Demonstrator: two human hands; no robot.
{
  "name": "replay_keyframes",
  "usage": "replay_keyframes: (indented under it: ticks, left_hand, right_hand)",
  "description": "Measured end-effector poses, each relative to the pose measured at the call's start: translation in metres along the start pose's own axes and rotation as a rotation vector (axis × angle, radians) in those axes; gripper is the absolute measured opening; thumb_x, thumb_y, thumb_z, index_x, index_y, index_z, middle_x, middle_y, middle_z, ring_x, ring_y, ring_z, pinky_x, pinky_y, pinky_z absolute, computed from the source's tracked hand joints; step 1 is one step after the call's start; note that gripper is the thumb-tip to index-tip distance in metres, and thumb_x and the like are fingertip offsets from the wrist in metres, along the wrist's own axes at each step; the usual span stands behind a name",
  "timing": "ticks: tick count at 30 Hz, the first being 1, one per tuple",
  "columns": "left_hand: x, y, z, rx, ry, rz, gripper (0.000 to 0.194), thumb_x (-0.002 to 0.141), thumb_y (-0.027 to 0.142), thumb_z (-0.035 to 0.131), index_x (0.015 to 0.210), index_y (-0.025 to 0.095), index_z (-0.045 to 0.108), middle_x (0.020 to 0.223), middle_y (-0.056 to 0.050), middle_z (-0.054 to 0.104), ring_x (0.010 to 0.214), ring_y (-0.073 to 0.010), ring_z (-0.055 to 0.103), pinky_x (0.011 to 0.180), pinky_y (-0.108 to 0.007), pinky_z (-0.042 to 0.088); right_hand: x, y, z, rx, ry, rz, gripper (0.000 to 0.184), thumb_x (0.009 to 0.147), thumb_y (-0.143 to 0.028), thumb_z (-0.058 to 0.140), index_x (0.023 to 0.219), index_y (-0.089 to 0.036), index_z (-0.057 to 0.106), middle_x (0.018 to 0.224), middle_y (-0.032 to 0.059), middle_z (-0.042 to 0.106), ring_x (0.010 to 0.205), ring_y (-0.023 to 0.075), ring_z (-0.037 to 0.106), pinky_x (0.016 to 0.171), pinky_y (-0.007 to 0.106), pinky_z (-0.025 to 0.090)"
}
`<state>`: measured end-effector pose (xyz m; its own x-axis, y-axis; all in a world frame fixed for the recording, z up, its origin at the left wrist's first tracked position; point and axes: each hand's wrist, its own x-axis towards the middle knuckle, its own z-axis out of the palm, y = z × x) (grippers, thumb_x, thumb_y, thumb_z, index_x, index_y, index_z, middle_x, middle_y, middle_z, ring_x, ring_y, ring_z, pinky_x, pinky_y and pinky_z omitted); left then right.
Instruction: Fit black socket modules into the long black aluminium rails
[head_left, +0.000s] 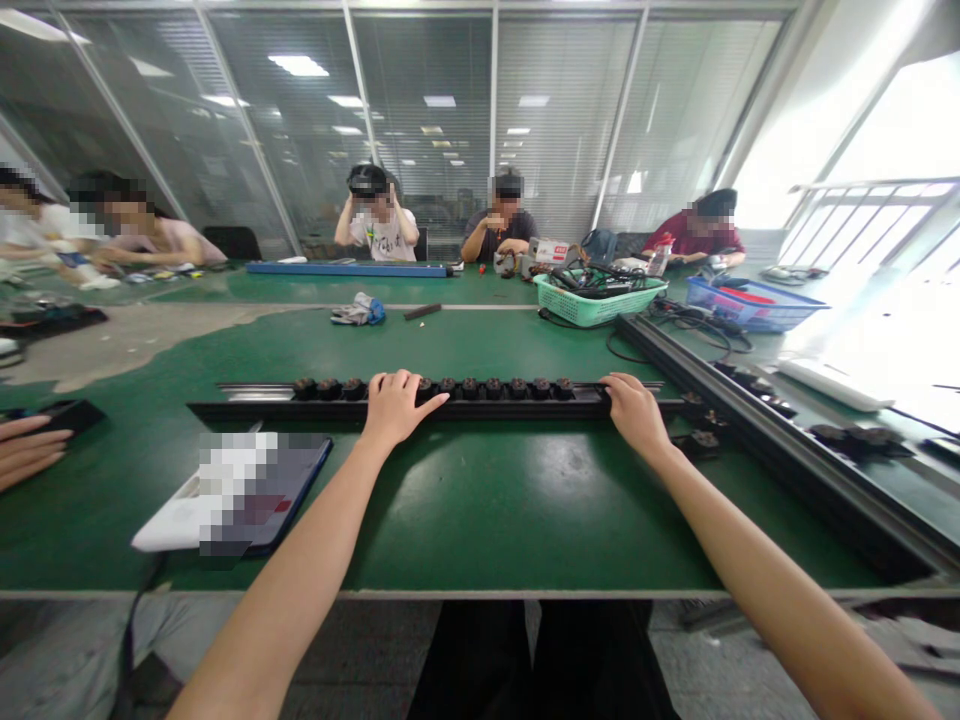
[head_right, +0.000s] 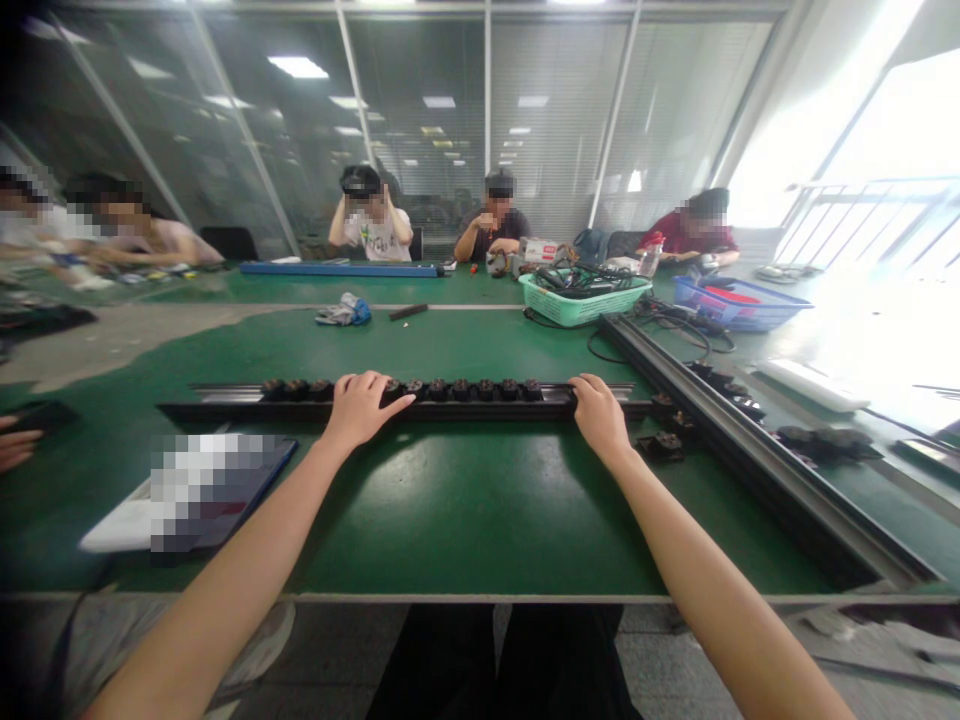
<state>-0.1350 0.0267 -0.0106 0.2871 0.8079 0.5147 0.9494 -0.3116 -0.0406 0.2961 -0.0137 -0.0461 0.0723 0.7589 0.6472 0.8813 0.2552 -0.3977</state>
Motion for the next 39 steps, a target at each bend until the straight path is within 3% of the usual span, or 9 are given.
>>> replay_keyframes:
  ticks: [39]
  left_hand:
    - [0.0001, 0.001, -0.0025, -0.031, -0.023, -0.014, 0.074, 0.094, 0.077, 0.032, 0.121, 0.018, 0.068, 0.121, -0.017, 0.064, 0.118, -0.0342, 0.053, 0.11, -0.05, 0.03]
  right_hand:
    - [-0.0004, 0.0008, -0.0064, -0.051, 0.011, 0.018, 0.037, 0.092, -0.018, 0.041, 0.112, -0.02, 0.072, 0.123, 0.0152, 0.067, 0.115, 0.0287, 0.063, 0.101, 0.045, 0.052]
